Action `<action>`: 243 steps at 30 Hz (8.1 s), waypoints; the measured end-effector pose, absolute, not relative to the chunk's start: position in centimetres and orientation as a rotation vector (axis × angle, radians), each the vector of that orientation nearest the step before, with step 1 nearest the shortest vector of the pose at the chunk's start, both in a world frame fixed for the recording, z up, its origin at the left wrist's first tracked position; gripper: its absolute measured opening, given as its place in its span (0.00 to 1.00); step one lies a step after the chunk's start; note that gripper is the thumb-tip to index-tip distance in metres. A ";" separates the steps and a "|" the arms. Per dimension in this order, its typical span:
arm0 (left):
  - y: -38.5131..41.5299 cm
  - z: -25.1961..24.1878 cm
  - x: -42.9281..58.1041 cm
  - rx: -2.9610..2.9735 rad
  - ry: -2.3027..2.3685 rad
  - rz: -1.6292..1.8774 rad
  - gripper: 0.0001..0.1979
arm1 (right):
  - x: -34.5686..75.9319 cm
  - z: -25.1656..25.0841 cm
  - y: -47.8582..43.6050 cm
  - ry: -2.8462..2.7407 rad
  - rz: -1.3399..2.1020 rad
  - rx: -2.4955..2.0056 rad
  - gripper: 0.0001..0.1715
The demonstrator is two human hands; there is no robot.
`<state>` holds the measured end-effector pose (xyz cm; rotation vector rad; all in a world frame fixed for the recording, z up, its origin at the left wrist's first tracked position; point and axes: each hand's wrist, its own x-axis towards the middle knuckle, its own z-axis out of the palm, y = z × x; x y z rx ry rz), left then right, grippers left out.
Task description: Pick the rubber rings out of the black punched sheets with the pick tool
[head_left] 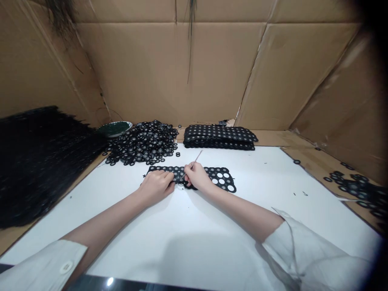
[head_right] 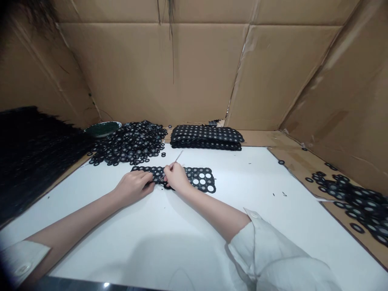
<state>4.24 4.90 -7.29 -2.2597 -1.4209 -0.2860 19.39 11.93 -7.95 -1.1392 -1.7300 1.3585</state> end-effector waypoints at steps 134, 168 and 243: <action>4.7 -4.7 6.2 -2.329 -1.915 -0.128 0.09 | 20.6 -8.0 11.8 -1.746 1.209 -0.990 0.10; 6.6 -6.5 6.2 -2.293 -2.394 -0.554 0.10 | 23.4 -8.7 10.3 -1.943 1.091 -0.883 0.05; 6.8 -5.3 5.5 -2.447 -2.136 -0.750 0.09 | 23.3 -7.5 12.2 -2.311 0.982 -0.841 0.18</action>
